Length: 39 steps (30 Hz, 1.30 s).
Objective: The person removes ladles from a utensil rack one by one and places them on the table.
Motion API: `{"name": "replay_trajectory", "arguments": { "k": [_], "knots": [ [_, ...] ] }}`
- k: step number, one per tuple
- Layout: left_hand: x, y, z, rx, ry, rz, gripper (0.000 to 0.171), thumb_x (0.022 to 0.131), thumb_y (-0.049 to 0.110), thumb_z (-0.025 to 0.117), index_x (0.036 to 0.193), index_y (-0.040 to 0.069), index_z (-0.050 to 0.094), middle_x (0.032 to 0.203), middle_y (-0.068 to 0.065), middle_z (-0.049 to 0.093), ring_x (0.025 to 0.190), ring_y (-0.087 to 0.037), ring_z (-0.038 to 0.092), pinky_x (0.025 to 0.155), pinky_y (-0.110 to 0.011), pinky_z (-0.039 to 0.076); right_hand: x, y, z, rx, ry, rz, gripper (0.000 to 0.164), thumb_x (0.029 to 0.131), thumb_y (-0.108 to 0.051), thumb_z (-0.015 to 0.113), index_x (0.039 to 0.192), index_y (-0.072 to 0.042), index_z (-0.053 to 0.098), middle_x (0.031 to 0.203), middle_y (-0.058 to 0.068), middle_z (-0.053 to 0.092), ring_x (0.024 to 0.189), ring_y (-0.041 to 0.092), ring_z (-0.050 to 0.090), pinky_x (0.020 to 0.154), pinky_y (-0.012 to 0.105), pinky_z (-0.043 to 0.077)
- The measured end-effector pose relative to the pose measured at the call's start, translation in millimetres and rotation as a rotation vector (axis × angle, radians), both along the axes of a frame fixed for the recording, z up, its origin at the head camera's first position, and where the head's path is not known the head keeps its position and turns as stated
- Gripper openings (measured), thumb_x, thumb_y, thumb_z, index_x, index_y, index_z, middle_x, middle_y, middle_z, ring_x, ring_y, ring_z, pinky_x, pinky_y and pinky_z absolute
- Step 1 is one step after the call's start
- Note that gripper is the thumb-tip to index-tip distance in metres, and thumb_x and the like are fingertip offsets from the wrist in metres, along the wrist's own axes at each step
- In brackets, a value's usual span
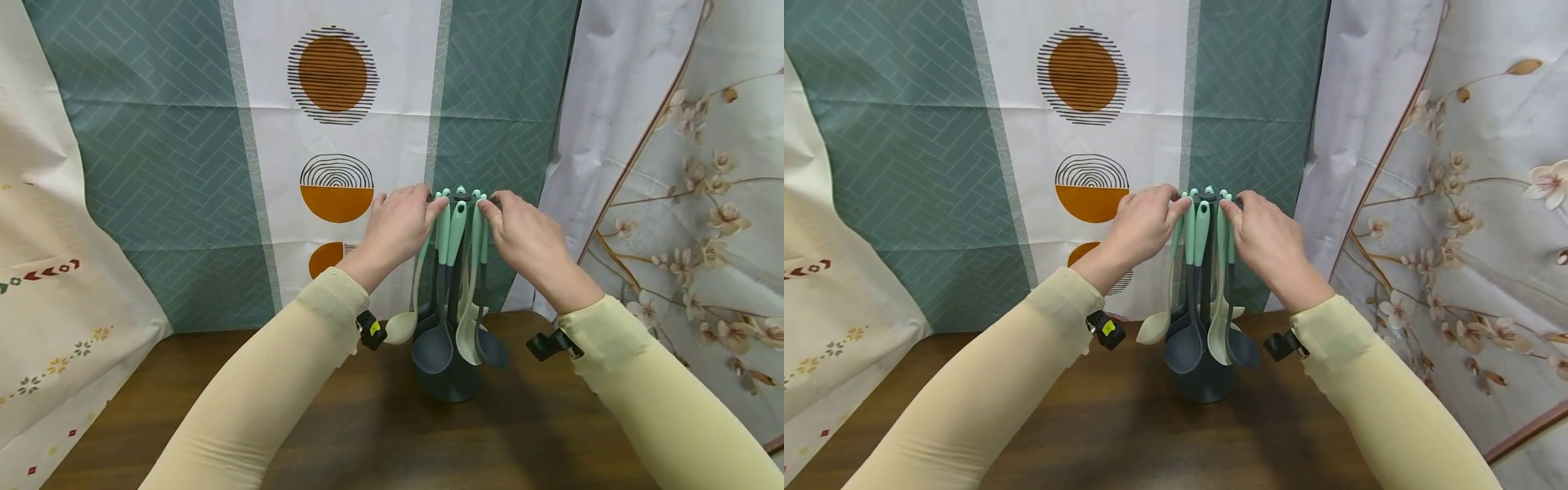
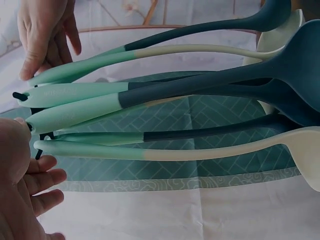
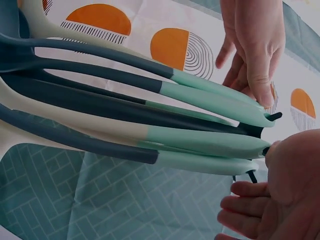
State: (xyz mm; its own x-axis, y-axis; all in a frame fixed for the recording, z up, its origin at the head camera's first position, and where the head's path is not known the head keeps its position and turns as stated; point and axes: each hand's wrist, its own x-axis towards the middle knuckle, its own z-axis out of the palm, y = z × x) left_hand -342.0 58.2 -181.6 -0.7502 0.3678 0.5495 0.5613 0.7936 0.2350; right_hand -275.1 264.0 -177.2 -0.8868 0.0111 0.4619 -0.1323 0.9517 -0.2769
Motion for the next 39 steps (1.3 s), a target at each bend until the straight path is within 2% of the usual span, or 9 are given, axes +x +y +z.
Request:
{"name": "replay_trajectory", "arguments": {
  "k": [4, 11, 16, 21, 29, 31, 33, 36, 39],
  "knots": [
    [2.7, -0.8, 0.1, 0.014, -0.002, 0.003, 0.046, 0.117, 0.055, 0.044, 0.129, 0.017, 0.066, 0.116, 0.002, 0.070, 0.130, -0.021, 0.061, 0.130, -0.068, 0.014, 2.5, -2.0, -2.0, 0.000, 0.032, 0.006, 0.073, 0.118, -0.058, 0.029, 0.158, 0.000, 0.049, 0.148, 0.027, 0.064, 0.122, 0.050, 0.066, 0.092, 0.069, 0.051],
    [12.6, -3.0, 0.9, 0.017, 0.018, -0.002, 0.043, 0.116, 0.054, 0.046, 0.126, 0.017, 0.066, 0.106, 0.004, 0.067, 0.123, -0.020, 0.063, 0.129, -0.069, 0.013, 9.9, -2.6, -3.7, -0.006, 0.057, 0.013, 0.072, 0.118, -0.058, 0.030, 0.158, -0.001, 0.050, 0.148, 0.026, 0.064, 0.120, 0.050, 0.066, 0.091, 0.069, 0.051],
    [20.5, -6.6, 1.1, 0.010, 0.033, -0.011, 0.041, 0.116, 0.053, 0.047, 0.125, 0.017, 0.067, 0.106, 0.005, 0.068, 0.120, -0.019, 0.065, 0.129, -0.068, 0.014, 18.3, -3.5, -4.6, -0.003, 0.062, 0.025, 0.072, 0.119, -0.057, 0.030, 0.157, 0.001, 0.050, 0.147, 0.026, 0.064, 0.118, 0.051, 0.067, 0.090, 0.069, 0.051],
    [29.6, -10.0, 1.5, 0.020, 0.012, -0.046, 0.041, 0.116, 0.052, 0.049, 0.124, 0.016, 0.068, 0.103, 0.005, 0.070, 0.113, -0.017, 0.068, 0.129, -0.068, 0.014, 29.7, -3.6, -6.4, -0.008, 0.057, 0.040, 0.074, 0.119, -0.057, 0.028, 0.156, 0.001, 0.050, 0.145, 0.027, 0.065, 0.115, 0.050, 0.068, 0.089, 0.067, 0.051],
    [47.4, -18.9, 2.8, 0.027, 0.008, -0.072, 0.047, 0.116, 0.052, 0.050, 0.136, 0.014, 0.069, 0.113, 0.004, 0.076, 0.114, -0.018, 0.071, 0.130, -0.066, 0.012, 47.1, -7.6, -4.8, 0.002, 0.070, 0.047, 0.074, 0.118, -0.059, 0.030, 0.156, 0.000, 0.052, 0.144, 0.026, 0.067, 0.112, 0.048, 0.069, 0.088, 0.065, 0.051],
    [48.7, -21.1, 1.6, 0.028, 0.009, -0.069, 0.048, 0.116, 0.052, 0.050, 0.138, 0.014, 0.068, 0.115, 0.003, 0.076, 0.116, -0.018, 0.071, 0.131, -0.065, 0.013, 49.0, -9.3, -4.6, 0.012, 0.064, 0.040, 0.075, 0.117, -0.061, 0.030, 0.158, -0.002, 0.052, 0.147, 0.025, 0.065, 0.115, 0.048, 0.069, 0.088, 0.066, 0.051],
    [49.5, -23.9, 0.4, 0.036, 0.006, -0.063, 0.049, 0.116, 0.053, 0.049, 0.139, 0.014, 0.068, 0.119, 0.003, 0.077, 0.118, -0.018, 0.071, 0.131, -0.063, 0.014, 50.0, -12.3, -3.7, 0.022, 0.053, 0.033, 0.077, 0.116, -0.064, 0.031, 0.161, -0.005, 0.049, 0.154, 0.023, 0.061, 0.126, 0.049, 0.066, 0.093, 0.068, 0.051],
    [50.4, -27.7, -1.6, 0.044, -0.005, -0.057, 0.051, 0.116, 0.054, 0.047, 0.142, 0.014, 0.067, 0.126, 0.002, 0.077, 0.122, -0.018, 0.070, 0.130, -0.062, 0.016, 51.1, -17.2, -2.7, 0.043, 0.047, 0.024, 0.081, 0.114, -0.068, 0.033, 0.168, -0.009, 0.042, 0.166, 0.020, 0.051, 0.142, 0.047, 0.056, 0.101, 0.072, 0.048],
    [51.3, -30.5, -3.4, 0.041, -0.009, -0.061, 0.054, 0.116, 0.055, 0.046, 0.146, 0.014, 0.065, 0.133, 0.001, 0.076, 0.127, -0.020, 0.068, 0.129, -0.062, 0.021, 52.6, -22.4, -3.6, 0.055, 0.082, 0.041, 0.083, 0.113, -0.069, 0.037, 0.172, -0.011, 0.038, 0.172, 0.018, 0.044, 0.153, 0.044, 0.047, 0.109, 0.072, 0.044]
  ]
}}
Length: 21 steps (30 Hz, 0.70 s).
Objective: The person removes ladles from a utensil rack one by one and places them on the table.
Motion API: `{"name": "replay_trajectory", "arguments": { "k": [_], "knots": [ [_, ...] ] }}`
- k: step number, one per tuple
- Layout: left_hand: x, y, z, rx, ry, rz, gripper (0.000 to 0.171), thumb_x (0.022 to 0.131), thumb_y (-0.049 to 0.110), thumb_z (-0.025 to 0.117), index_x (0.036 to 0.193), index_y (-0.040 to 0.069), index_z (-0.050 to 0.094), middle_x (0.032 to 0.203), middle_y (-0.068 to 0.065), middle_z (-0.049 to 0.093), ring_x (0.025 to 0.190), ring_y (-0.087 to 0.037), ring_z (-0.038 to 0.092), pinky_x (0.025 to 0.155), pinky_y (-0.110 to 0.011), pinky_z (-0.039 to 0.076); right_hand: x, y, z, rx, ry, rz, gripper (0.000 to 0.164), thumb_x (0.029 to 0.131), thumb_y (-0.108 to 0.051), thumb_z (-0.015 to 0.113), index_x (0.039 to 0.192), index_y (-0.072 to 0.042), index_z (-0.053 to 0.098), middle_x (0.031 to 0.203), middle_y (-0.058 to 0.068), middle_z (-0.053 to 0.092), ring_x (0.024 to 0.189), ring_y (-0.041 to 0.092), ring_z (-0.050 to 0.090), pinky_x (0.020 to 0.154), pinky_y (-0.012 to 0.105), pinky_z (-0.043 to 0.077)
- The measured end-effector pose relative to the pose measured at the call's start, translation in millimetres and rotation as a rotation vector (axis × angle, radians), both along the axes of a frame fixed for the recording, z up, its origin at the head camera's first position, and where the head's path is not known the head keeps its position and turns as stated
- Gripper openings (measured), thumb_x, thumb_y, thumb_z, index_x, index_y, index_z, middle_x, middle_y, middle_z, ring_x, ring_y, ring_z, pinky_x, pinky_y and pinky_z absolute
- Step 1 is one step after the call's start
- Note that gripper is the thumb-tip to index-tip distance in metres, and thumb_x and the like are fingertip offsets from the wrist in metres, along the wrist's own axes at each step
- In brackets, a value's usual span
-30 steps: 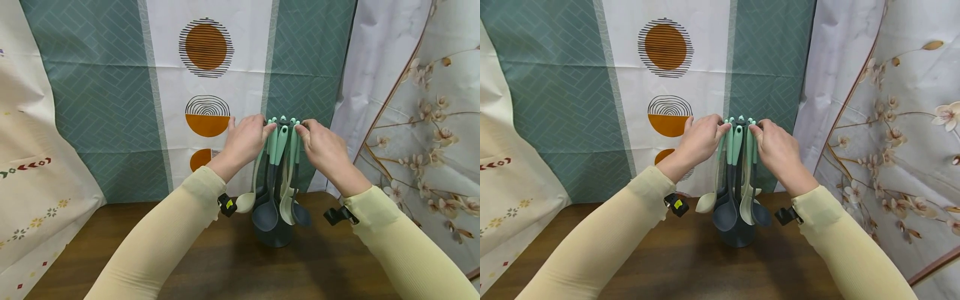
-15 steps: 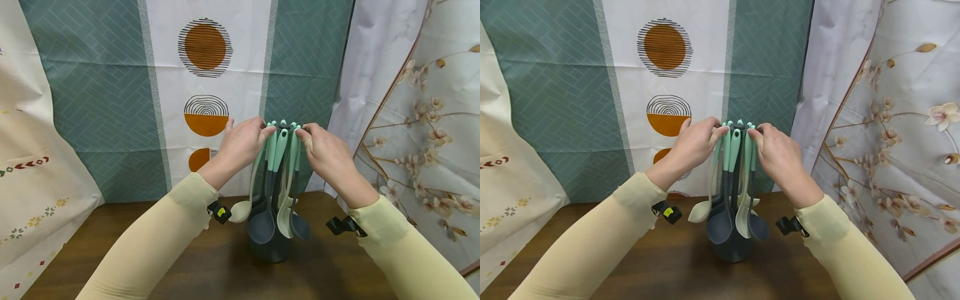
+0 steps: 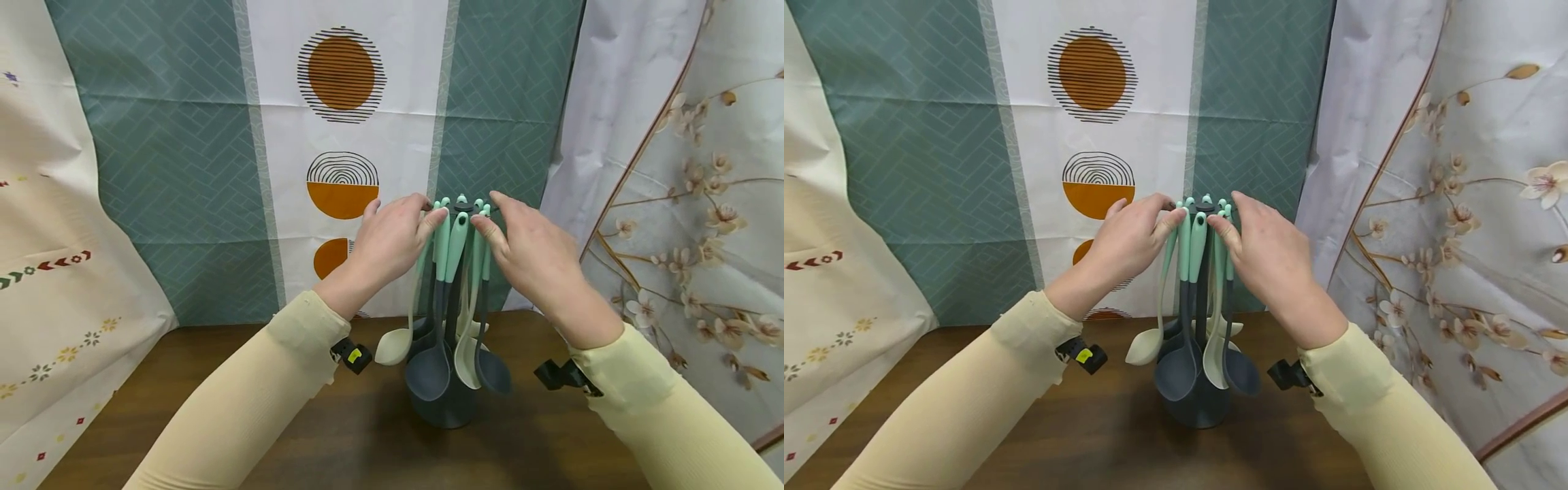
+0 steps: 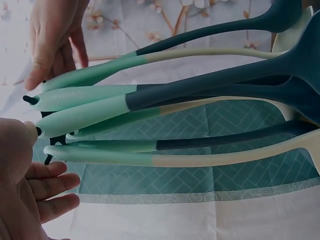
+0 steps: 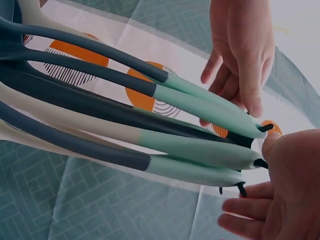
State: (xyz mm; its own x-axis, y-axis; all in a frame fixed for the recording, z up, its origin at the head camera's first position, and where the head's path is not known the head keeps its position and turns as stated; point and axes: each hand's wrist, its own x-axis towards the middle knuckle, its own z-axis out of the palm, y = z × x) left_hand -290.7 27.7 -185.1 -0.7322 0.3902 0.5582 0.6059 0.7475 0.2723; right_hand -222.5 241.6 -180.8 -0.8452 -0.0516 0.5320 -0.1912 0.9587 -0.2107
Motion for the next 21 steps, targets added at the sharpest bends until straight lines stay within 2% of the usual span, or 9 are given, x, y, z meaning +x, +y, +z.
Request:
{"name": "replay_trajectory", "arguments": {
  "k": [6, 12, 16, 21],
  "knots": [
    [-3.0, -5.6, -6.6, -0.018, 0.015, -0.024, 0.057, 0.117, 0.053, 0.048, 0.158, 0.014, 0.058, 0.150, -0.002, 0.068, 0.139, -0.023, 0.062, 0.123, -0.058, 0.034, -3.6, -4.7, -3.1, 0.050, 0.126, 0.116, 0.070, 0.115, -0.052, 0.053, 0.169, -0.010, 0.042, 0.172, 0.016, 0.044, 0.158, 0.039, 0.041, 0.119, 0.066, 0.040],
    [-8.2, -16.8, -26.4, -0.006, 0.002, -0.071, 0.058, 0.117, 0.048, 0.054, 0.159, 0.009, 0.056, 0.153, -0.008, 0.065, 0.136, -0.028, 0.063, 0.114, -0.047, 0.049, -9.2, -7.3, -6.7, 0.131, 0.213, 0.235, 0.061, 0.113, -0.037, 0.066, 0.163, -0.006, 0.051, 0.169, 0.015, 0.049, 0.160, 0.035, 0.039, 0.130, 0.053, 0.027],
    [-9.2, -23.8, -39.6, 0.005, -0.018, -0.083, 0.057, 0.116, 0.046, 0.056, 0.159, 0.008, 0.057, 0.151, -0.009, 0.066, 0.135, -0.029, 0.064, 0.113, -0.048, 0.050, -11.6, -10.5, -7.9, 0.159, 0.275, 0.276, 0.056, 0.111, -0.035, 0.069, 0.156, -0.002, 0.059, 0.162, 0.017, 0.057, 0.155, 0.036, 0.046, 0.133, 0.046, 0.022],
    [-8.1, -31.4, -57.5, 0.031, -0.070, -0.086, 0.057, 0.115, 0.045, 0.059, 0.159, 0.008, 0.057, 0.152, -0.008, 0.066, 0.138, -0.028, 0.063, 0.116, -0.048, 0.049, -12.9, -17.4, -9.5, 0.147, 0.333, 0.281, 0.050, 0.109, -0.034, 0.072, 0.149, -0.004, 0.067, 0.154, 0.015, 0.065, 0.144, 0.037, 0.058, 0.131, 0.046, 0.027]
  ]
}}
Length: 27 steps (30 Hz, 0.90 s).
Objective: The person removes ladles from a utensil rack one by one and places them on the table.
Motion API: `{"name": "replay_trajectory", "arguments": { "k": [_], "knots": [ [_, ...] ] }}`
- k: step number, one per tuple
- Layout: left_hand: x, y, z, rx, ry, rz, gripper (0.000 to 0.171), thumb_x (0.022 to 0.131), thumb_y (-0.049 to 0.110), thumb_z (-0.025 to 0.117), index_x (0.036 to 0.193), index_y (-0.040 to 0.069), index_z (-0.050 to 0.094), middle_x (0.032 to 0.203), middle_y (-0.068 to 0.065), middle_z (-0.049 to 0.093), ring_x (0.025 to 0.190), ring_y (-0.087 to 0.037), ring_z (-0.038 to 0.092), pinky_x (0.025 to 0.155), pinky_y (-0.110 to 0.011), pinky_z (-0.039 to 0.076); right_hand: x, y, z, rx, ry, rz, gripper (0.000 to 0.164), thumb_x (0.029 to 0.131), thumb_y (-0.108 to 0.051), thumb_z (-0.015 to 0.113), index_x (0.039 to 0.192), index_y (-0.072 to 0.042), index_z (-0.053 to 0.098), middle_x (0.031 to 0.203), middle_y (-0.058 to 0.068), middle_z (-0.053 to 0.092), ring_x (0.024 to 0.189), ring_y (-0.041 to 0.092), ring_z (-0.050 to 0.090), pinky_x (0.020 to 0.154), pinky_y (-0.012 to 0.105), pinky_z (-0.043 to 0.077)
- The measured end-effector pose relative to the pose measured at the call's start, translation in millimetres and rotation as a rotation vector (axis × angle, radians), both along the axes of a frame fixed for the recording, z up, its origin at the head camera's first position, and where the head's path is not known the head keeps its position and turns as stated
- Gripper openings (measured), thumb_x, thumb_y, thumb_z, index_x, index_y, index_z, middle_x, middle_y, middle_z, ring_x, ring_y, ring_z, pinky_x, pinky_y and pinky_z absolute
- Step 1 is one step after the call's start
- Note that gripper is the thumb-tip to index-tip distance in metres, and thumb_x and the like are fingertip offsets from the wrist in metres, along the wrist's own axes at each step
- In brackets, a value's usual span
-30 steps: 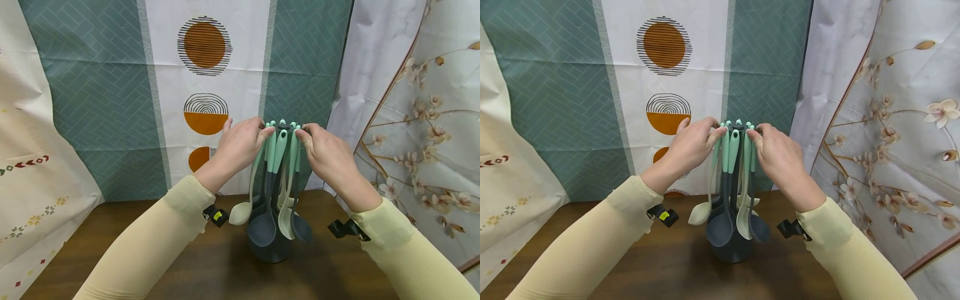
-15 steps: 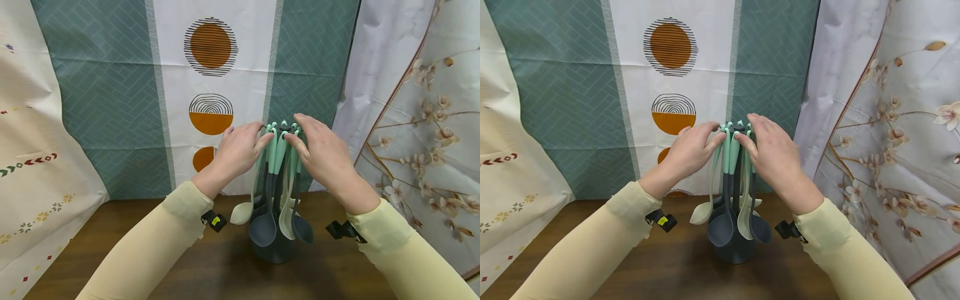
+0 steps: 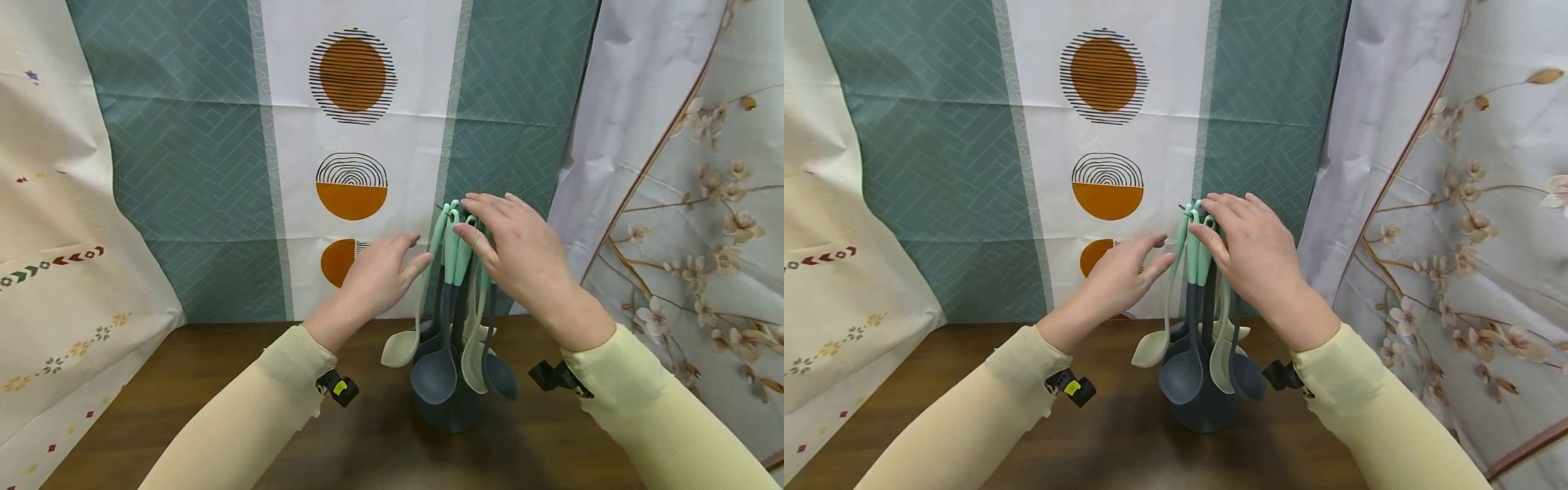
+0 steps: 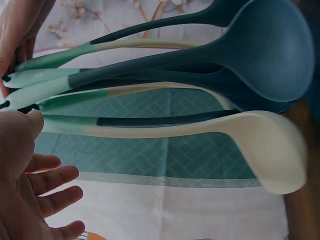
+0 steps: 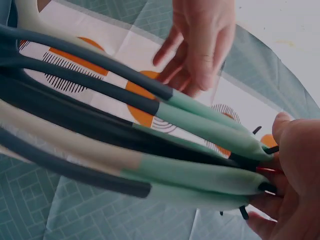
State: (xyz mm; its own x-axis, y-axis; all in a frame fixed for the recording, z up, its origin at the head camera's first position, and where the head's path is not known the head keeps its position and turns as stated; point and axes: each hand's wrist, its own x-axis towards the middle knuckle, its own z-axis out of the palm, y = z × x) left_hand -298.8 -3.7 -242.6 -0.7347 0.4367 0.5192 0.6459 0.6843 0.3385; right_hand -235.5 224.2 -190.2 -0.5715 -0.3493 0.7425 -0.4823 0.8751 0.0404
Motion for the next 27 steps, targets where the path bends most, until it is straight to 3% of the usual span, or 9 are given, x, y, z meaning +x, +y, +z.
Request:
{"name": "replay_trajectory", "arguments": {
  "k": [5, 9, 21, 27],
  "knots": [
    [0.5, -3.6, -23.2, 0.025, -0.062, -0.015, 0.057, 0.114, 0.043, 0.062, 0.159, 0.010, 0.057, 0.153, -0.007, 0.066, 0.139, -0.027, 0.062, 0.116, -0.048, 0.049, -2.0, -5.7, -4.2, -0.039, -0.002, -0.033, 0.045, 0.110, -0.036, 0.072, 0.146, -0.009, 0.070, 0.151, 0.011, 0.068, 0.144, 0.038, 0.059, 0.127, 0.049, 0.036],
    [2.1, -6.0, -38.7, 0.039, -0.097, -0.018, 0.058, 0.113, 0.043, 0.064, 0.159, 0.010, 0.057, 0.152, -0.007, 0.066, 0.137, -0.027, 0.063, 0.115, -0.048, 0.050, -5.5, -9.2, -7.3, -0.072, 0.054, -0.022, 0.038, 0.110, -0.032, 0.072, 0.139, -0.008, 0.075, 0.145, 0.010, 0.072, 0.141, 0.037, 0.062, 0.121, 0.052, 0.044],
    [4.6, -7.3, -74.7, 0.082, -0.132, -0.058, 0.053, 0.112, 0.038, 0.068, 0.155, 0.008, 0.061, 0.146, -0.007, 0.069, 0.134, -0.028, 0.065, 0.114, -0.048, 0.051, -18.3, -14.2, -14.4, -0.148, 0.213, 0.041, 0.035, 0.111, -0.032, 0.070, 0.134, -0.007, 0.078, 0.134, 0.008, 0.077, 0.127, 0.032, 0.069, 0.108, 0.053, 0.054],
    [6.0, -3.7, -89.4, 0.104, -0.154, -0.082, 0.049, 0.112, 0.035, 0.068, 0.153, 0.009, 0.063, 0.143, -0.008, 0.071, 0.130, -0.029, 0.068, 0.111, -0.049, 0.053, -25.3, -12.4, -22.0, -0.177, 0.273, 0.046, 0.034, 0.113, -0.032, 0.067, 0.134, -0.008, 0.079, 0.130, 0.009, 0.079, 0.122, 0.033, 0.071, 0.109, 0.053, 0.053]
  ]
}}
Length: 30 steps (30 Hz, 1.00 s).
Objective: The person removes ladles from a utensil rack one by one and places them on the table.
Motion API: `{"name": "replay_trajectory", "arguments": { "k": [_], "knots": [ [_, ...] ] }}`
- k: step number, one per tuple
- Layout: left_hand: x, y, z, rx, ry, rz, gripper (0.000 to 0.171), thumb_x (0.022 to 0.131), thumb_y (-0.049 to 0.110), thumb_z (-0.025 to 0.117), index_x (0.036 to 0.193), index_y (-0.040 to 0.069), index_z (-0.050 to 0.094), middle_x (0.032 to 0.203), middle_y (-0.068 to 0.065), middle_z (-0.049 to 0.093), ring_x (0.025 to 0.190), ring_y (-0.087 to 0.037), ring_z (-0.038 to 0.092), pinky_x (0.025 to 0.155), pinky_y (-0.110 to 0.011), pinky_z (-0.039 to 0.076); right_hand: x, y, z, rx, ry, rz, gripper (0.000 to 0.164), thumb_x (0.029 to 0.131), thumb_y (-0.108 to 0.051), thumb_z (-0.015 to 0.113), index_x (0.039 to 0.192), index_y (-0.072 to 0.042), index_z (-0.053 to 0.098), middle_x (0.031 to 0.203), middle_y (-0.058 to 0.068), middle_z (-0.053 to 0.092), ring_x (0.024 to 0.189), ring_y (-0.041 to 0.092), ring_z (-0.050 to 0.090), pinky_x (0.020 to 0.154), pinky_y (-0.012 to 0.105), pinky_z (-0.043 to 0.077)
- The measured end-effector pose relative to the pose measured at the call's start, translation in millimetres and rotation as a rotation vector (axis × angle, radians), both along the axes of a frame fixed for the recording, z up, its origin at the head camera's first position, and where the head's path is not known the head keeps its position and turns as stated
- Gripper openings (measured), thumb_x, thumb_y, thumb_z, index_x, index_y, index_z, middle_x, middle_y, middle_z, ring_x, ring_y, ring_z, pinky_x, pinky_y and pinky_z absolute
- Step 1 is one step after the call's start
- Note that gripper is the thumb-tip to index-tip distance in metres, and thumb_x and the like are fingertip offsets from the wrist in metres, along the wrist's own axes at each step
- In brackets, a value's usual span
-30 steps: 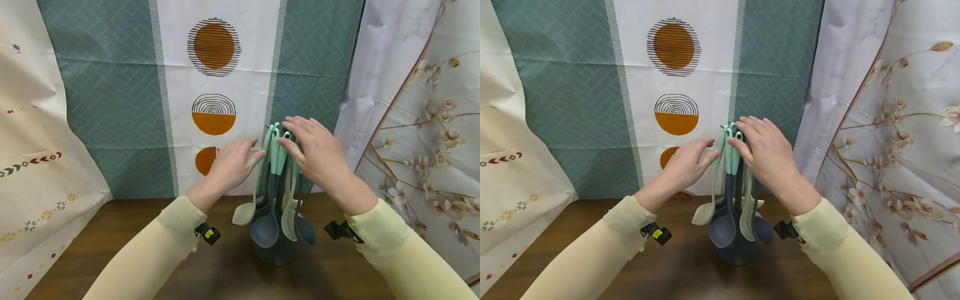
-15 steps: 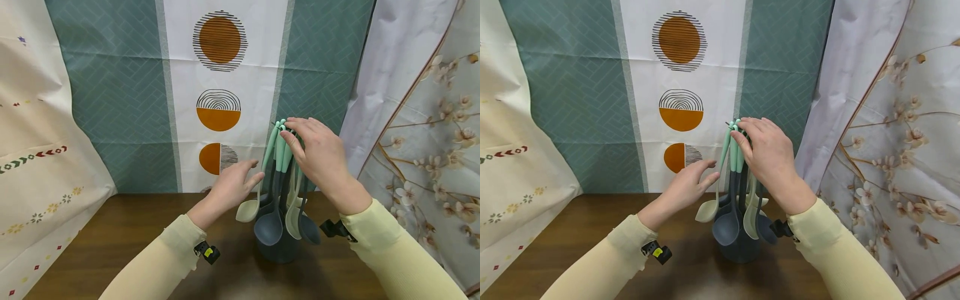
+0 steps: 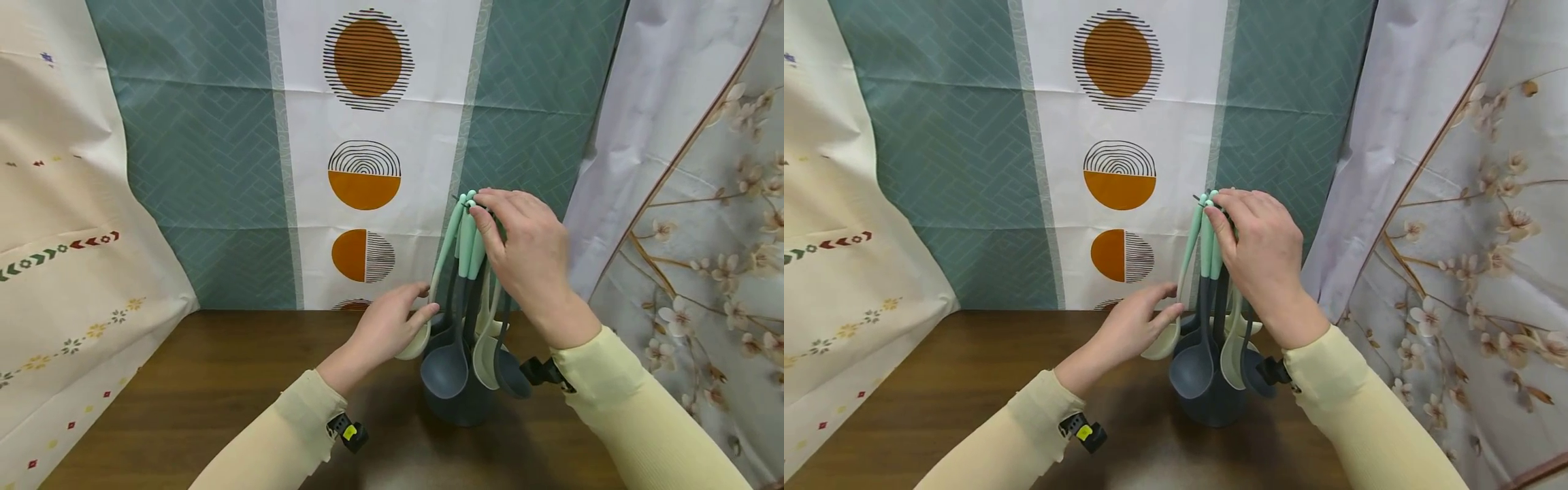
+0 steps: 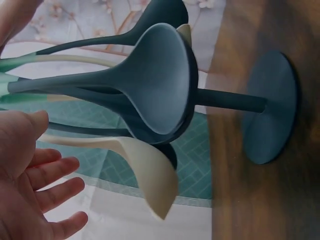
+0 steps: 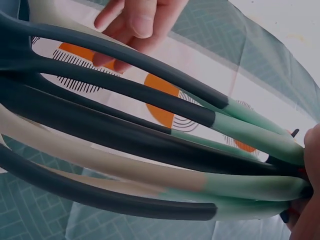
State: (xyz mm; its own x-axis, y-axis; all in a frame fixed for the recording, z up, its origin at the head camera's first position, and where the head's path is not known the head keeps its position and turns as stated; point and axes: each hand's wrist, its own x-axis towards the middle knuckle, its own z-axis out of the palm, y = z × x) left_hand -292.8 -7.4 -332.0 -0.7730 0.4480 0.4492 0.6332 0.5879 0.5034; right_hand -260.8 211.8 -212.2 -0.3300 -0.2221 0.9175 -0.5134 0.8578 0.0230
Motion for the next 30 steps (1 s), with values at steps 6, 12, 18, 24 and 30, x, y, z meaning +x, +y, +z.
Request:
{"name": "replay_trajectory", "arguments": {
  "k": [6, 12, 18, 24, 30],
  "knots": [
    [0.2, 4.7, -8.8, 0.012, -0.012, -0.002, 0.043, 0.113, 0.034, 0.066, 0.148, 0.011, 0.066, 0.139, -0.006, 0.073, 0.125, -0.027, 0.071, 0.108, -0.047, 0.055, -2.2, 2.1, -2.5, -0.038, 0.044, 0.002, 0.032, 0.115, -0.032, 0.063, 0.129, -0.010, 0.081, 0.127, 0.007, 0.080, 0.119, 0.032, 0.072, 0.108, 0.052, 0.053],
    [1.5, 5.7, -15.4, 0.038, -0.030, 0.014, 0.035, 0.113, 0.031, 0.066, 0.142, 0.012, 0.069, 0.134, -0.004, 0.075, 0.121, -0.026, 0.071, 0.105, -0.047, 0.056, -2.8, -2.7, -3.0, -0.055, 0.071, 0.016, 0.032, 0.115, -0.032, 0.062, 0.124, -0.010, 0.083, 0.125, 0.006, 0.080, 0.118, 0.031, 0.073, 0.105, 0.051, 0.055],
    [1.9, 6.5, -24.9, 0.060, -0.057, 0.034, 0.039, 0.113, 0.031, 0.066, 0.146, 0.011, 0.068, 0.140, -0.006, 0.073, 0.123, -0.027, 0.070, 0.107, -0.049, 0.055, -4.0, -7.0, -2.8, -0.079, 0.092, 0.025, 0.030, 0.115, -0.031, 0.064, 0.121, -0.011, 0.084, 0.124, 0.003, 0.081, 0.117, 0.030, 0.074, 0.105, 0.050, 0.055],
    [1.7, 7.3, -31.1, 0.086, -0.057, 0.045, 0.039, 0.113, 0.033, 0.068, 0.145, 0.011, 0.069, 0.140, -0.006, 0.073, 0.121, -0.027, 0.071, 0.106, -0.049, 0.056, -5.6, -7.7, -4.9, -0.085, 0.104, 0.021, 0.029, 0.114, -0.032, 0.064, 0.121, -0.012, 0.084, 0.124, 0.002, 0.081, 0.117, 0.030, 0.074, 0.105, 0.050, 0.055],
    [0.6, 8.1, -31.9, 0.088, -0.034, 0.053, 0.033, 0.112, 0.031, 0.068, 0.139, 0.012, 0.074, 0.133, -0.005, 0.076, 0.117, -0.027, 0.071, 0.104, -0.049, 0.057, -6.7, -6.2, -5.8, -0.074, 0.114, 0.018, 0.033, 0.116, -0.030, 0.059, 0.121, -0.010, 0.084, 0.125, 0.003, 0.081, 0.117, 0.030, 0.073, 0.107, 0.048, 0.054]
  ]
}}
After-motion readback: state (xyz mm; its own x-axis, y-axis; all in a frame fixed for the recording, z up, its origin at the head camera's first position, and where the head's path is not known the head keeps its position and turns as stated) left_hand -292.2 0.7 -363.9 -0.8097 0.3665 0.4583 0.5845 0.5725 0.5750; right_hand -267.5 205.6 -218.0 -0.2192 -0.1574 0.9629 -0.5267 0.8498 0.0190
